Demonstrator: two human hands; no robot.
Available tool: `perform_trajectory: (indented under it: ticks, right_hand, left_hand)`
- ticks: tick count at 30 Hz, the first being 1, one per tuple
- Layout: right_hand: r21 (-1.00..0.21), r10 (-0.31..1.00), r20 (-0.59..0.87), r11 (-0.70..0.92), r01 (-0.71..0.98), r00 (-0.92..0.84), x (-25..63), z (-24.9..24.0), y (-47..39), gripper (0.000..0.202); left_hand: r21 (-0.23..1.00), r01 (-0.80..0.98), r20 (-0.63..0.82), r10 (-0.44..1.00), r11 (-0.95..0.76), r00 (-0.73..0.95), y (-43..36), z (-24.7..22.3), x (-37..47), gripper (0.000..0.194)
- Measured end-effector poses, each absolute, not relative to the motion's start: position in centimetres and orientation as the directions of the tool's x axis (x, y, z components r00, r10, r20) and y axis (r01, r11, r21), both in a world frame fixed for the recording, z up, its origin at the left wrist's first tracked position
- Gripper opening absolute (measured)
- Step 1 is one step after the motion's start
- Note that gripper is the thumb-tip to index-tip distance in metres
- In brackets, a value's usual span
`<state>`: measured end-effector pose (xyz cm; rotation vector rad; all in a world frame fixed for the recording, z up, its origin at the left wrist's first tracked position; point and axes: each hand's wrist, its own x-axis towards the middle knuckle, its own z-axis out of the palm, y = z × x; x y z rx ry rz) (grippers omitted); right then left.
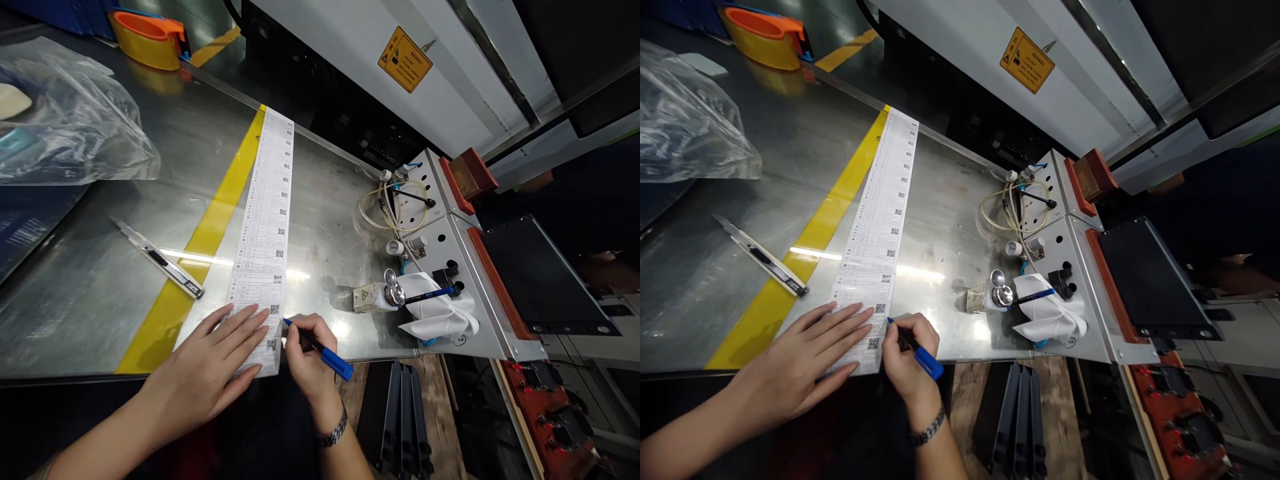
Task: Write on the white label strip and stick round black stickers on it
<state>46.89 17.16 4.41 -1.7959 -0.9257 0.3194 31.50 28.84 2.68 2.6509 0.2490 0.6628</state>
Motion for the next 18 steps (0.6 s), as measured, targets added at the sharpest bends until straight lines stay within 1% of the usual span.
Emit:
perform_trajectory:
  ticks: [2, 3, 4, 6, 9, 12, 18]
  right_hand:
    - [-0.899, 0.704, 0.182, -0.164, 0.406, 0.686, 46.9, 4.4, 17.1, 0.008]
    - [-0.900, 0.701, 0.178, -0.167, 0.402, 0.691, 46.9, 4.4, 17.0, 0.008]
    - [-0.900, 0.698, 0.176, -0.171, 0.401, 0.694, 47.0, 4.3, 17.0, 0.008]
    - [-0.898, 0.695, 0.174, -0.178, 0.402, 0.698, 47.0, 4.3, 17.1, 0.007]
    - [-0.894, 0.702, 0.171, -0.186, 0.408, 0.692, 46.9, 4.4, 17.1, 0.007]
    - [-0.881, 0.709, 0.197, -0.175, 0.440, 0.677, 46.8, 4.4, 17.2, 0.007]
    - [-0.832, 0.730, 0.274, -0.147, 0.535, 0.626, 46.9, 3.9, 17.3, 0.005]
  left_hand:
    - [0.376, 0.014, 0.443, 0.193, -0.927, 0.875, 29.1, 2.4, 31.0, 0.031]
    - [0.363, -0.021, 0.446, 0.154, -0.931, 0.882, 29.3, 2.2, 30.8, 0.031]
    - [0.358, -0.045, 0.441, 0.126, -0.933, 0.889, 29.4, 2.1, 30.6, 0.032]
    - [0.350, -0.044, 0.422, 0.116, -0.936, 0.899, 29.5, 2.1, 30.4, 0.036]
    - [0.359, 0.052, 0.408, 0.206, -0.932, 0.889, 29.2, 2.5, 30.9, 0.043]
    - [0.417, 0.103, 0.398, 0.283, -0.903, 0.873, 28.7, 2.8, 31.5, 0.048]
    - [0.432, 0.103, 0.398, 0.292, -0.896, 0.870, 28.5, 2.6, 31.6, 0.048]
